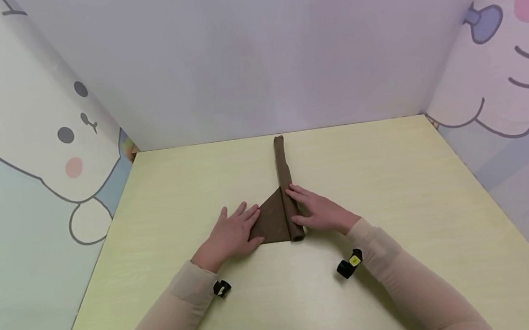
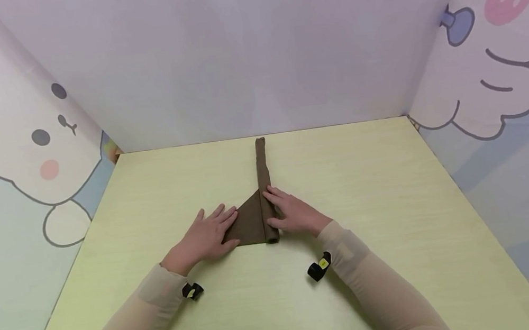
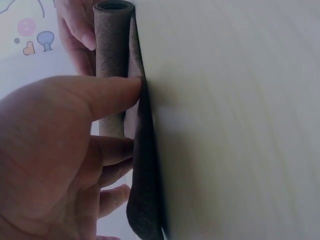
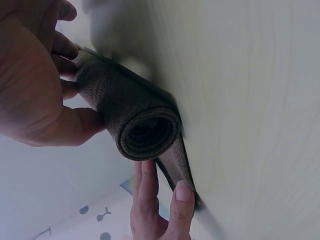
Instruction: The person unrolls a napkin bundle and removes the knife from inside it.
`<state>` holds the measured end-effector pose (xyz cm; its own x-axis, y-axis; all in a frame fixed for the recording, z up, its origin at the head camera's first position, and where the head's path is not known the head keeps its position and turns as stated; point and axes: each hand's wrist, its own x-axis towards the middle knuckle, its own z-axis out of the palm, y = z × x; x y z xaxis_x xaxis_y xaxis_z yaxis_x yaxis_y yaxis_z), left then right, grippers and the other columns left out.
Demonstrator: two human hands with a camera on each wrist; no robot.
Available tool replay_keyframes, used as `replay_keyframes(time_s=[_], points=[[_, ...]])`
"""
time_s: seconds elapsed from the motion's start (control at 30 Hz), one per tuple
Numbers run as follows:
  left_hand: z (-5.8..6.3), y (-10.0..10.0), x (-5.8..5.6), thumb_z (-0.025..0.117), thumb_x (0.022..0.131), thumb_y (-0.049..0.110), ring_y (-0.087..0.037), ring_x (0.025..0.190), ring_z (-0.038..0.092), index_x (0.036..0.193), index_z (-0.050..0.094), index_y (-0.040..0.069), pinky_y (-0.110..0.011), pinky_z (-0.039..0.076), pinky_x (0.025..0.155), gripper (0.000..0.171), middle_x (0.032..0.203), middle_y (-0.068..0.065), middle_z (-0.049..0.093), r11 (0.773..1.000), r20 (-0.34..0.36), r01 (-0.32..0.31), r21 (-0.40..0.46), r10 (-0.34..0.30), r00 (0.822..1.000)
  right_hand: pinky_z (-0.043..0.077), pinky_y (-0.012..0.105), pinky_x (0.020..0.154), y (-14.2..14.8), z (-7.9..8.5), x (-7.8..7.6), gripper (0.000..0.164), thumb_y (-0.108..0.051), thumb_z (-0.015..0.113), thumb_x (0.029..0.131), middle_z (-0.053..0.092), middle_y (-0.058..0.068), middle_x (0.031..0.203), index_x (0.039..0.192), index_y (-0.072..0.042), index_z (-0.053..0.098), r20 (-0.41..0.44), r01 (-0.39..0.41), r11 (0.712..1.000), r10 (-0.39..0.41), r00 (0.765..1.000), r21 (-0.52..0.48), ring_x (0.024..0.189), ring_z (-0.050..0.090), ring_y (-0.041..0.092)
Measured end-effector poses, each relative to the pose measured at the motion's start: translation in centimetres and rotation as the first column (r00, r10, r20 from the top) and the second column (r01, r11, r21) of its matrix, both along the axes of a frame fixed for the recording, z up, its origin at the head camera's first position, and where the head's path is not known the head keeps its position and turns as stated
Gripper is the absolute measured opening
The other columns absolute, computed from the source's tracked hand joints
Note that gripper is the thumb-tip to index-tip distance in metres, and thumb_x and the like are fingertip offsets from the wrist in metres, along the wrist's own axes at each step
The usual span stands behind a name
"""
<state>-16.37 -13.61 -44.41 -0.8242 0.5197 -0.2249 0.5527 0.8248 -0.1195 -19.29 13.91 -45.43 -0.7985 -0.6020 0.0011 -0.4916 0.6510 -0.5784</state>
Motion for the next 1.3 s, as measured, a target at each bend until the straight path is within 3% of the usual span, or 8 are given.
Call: replay_keyframes(time_s=[0.77,1.07,1.3], points=[[-0.1,-1.1,0.4,0.046,0.093,0.061,-0.023,0.144,0.022,0.151,0.033,0.014,-0.060,0.024,0.107,0.076,0.157,0.003,0.027,0.998,0.015,-0.012,0.063,0.011,1.000,0.026,0.045,0.112,0.7,-0.4,0.1,0.073,-0.036,0.057,0.095,0.017,0.008,0.159,0.153,-0.008,0.024,0.002,0.000,1.000,0.000,1.000,0.003,0.144,0.022,0.026],[-0.1,-0.4,0.2,0.049,0.094,0.056,-0.022,0.145,0.021,0.151,0.033,0.011,-0.059,0.022,0.109,0.074,0.157,0.000,0.026,0.989,0.015,0.015,0.150,-0.017,1.000,0.024,0.042,0.113,1.1,-0.2,0.0,0.069,-0.030,0.058,0.095,0.022,0.008,0.158,0.152,-0.007,0.027,-0.041,0.015,1.000,-0.016,0.999,-0.024,0.144,0.022,0.023],[0.4,1.1,-0.2,0.048,0.095,0.057,-0.023,0.144,0.022,0.149,0.036,0.010,-0.057,0.025,0.109,0.073,0.156,-0.002,0.028,0.989,-0.005,0.030,0.148,-0.029,1.000,0.027,0.043,0.112,0.5,0.8,-0.3,0.067,-0.030,0.058,0.095,0.025,0.010,0.157,0.151,-0.005,0.030,-0.075,0.024,0.999,-0.027,0.997,-0.039,0.143,0.025,0.025]])
